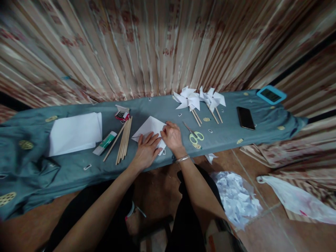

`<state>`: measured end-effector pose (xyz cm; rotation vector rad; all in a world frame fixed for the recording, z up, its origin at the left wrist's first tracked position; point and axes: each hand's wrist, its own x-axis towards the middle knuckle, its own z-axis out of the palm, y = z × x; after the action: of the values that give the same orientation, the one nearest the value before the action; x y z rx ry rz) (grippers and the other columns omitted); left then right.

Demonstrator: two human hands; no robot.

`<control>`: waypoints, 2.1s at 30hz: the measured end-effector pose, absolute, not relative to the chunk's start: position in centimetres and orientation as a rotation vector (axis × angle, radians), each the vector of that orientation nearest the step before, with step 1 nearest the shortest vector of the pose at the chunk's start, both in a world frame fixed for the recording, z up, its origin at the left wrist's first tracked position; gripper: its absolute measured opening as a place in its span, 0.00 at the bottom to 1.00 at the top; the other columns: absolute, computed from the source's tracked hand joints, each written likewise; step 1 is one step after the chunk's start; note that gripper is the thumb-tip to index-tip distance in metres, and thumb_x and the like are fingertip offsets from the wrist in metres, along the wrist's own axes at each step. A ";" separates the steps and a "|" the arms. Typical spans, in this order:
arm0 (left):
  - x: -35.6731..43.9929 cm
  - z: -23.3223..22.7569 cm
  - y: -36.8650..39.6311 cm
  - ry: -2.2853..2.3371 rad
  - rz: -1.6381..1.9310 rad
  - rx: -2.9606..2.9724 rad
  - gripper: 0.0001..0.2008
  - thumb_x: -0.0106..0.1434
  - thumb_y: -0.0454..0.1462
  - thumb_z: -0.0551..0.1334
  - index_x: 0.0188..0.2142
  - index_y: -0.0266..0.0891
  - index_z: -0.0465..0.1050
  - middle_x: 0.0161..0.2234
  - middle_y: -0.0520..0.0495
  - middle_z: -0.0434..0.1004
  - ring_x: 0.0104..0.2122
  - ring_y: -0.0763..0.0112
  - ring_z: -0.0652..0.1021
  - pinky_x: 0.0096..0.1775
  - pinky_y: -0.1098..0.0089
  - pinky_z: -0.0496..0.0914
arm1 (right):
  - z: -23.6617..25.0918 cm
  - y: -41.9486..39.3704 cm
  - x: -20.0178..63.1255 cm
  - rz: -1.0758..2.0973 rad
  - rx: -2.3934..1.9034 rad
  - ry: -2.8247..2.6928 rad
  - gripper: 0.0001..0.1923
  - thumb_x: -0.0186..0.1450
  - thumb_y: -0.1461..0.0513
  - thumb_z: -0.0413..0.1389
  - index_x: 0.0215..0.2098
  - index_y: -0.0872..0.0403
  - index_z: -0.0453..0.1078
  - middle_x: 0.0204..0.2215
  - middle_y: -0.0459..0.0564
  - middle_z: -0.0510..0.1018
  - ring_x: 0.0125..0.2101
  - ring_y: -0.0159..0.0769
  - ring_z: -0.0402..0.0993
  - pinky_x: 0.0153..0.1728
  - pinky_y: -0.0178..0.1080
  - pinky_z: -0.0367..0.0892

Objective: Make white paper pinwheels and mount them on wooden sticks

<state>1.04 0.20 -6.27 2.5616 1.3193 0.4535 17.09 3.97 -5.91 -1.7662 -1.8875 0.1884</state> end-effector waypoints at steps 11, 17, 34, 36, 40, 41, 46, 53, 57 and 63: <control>1.1 -6.0 0.2 1.327 0.441 2.523 0.20 0.69 0.42 0.54 0.59 0.41 0.67 0.63 0.43 0.66 0.65 0.53 0.61 0.64 0.39 0.48 | -6.4 4.3 18.7 0.114 -1.803 -1.871 0.09 0.62 0.64 0.53 0.36 0.56 0.75 0.50 0.61 0.77 0.52 0.48 0.72 0.55 0.48 0.64; 1.0 -6.1 0.2 1.320 0.441 2.518 0.20 0.70 0.38 0.50 0.59 0.41 0.67 0.63 0.44 0.66 0.66 0.55 0.61 0.65 0.41 0.48 | -6.2 4.2 20.0 0.055 -1.838 -1.881 0.09 0.62 0.64 0.54 0.35 0.58 0.76 0.50 0.63 0.77 0.51 0.50 0.72 0.57 0.49 0.62; 0.9 -6.1 0.4 1.304 0.406 2.517 0.23 0.67 0.31 0.50 0.59 0.40 0.67 0.63 0.43 0.66 0.66 0.55 0.61 0.64 0.41 0.49 | -4.3 0.9 19.7 0.331 -1.573 -1.926 0.12 0.64 0.66 0.50 0.38 0.52 0.75 0.44 0.53 0.81 0.49 0.41 0.75 0.55 0.44 0.66; 0.9 -6.3 0.4 1.310 0.426 2.521 0.22 0.67 0.31 0.50 0.59 0.40 0.67 0.63 0.42 0.66 0.66 0.55 0.61 0.64 0.41 0.49 | -4.2 -0.4 18.6 0.481 -1.448 -2.005 0.12 0.64 0.66 0.50 0.37 0.50 0.76 0.41 0.50 0.81 0.45 0.39 0.76 0.51 0.41 0.68; 1.0 -6.4 0.3 1.323 0.453 2.513 0.22 0.69 0.34 0.49 0.60 0.40 0.66 0.63 0.42 0.67 0.66 0.56 0.61 0.65 0.42 0.49 | -4.1 -1.9 17.6 0.518 -1.413 -2.064 0.12 0.66 0.66 0.50 0.37 0.51 0.75 0.38 0.50 0.81 0.43 0.38 0.76 0.50 0.40 0.68; 1.0 -6.4 0.3 1.324 0.460 2.506 0.22 0.69 0.34 0.48 0.60 0.40 0.65 0.63 0.41 0.66 0.66 0.57 0.61 0.65 0.43 0.49 | -4.0 -2.0 17.7 0.495 -1.428 -2.048 0.11 0.66 0.65 0.50 0.37 0.51 0.75 0.39 0.50 0.81 0.43 0.39 0.76 0.50 0.41 0.68; 0.6 -5.9 0.0 1.340 0.532 2.453 0.23 0.70 0.34 0.48 0.63 0.39 0.61 0.65 0.40 0.61 0.67 0.60 0.59 0.66 0.44 0.47 | -4.2 -1.4 18.1 0.392 -1.503 -1.945 0.10 0.66 0.62 0.51 0.37 0.51 0.75 0.40 0.51 0.82 0.44 0.41 0.77 0.50 0.44 0.69; -2.9 -4.7 -0.5 1.409 0.725 2.360 0.20 0.67 0.33 0.54 0.58 0.37 0.67 0.60 0.39 0.69 0.59 0.59 0.69 0.62 0.53 0.62 | -4.5 -1.2 17.6 0.375 -1.499 -1.988 0.12 0.68 0.61 0.49 0.38 0.51 0.76 0.41 0.52 0.82 0.45 0.42 0.77 0.50 0.44 0.69; -4.5 -4.5 -0.5 1.386 0.767 2.343 0.16 0.66 0.32 0.56 0.52 0.36 0.73 0.49 0.40 0.77 0.50 0.60 0.75 0.55 0.59 0.69 | -4.6 -1.0 17.0 0.347 -1.491 -2.052 0.12 0.68 0.61 0.49 0.39 0.51 0.75 0.41 0.53 0.82 0.45 0.43 0.77 0.51 0.44 0.69; -8.3 -4.2 1.0 1.572 0.827 2.291 0.10 0.66 0.33 0.58 0.38 0.40 0.80 0.36 0.44 0.80 0.40 0.63 0.78 0.46 0.63 0.73 | -4.6 -0.6 16.0 0.359 -1.446 -2.124 0.12 0.69 0.62 0.48 0.39 0.53 0.75 0.42 0.54 0.81 0.44 0.43 0.76 0.51 0.45 0.68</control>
<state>-8.25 0.99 -4.24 2.2914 1.5723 0.8270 15.98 -0.63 -4.62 -1.4459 -2.1243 0.3588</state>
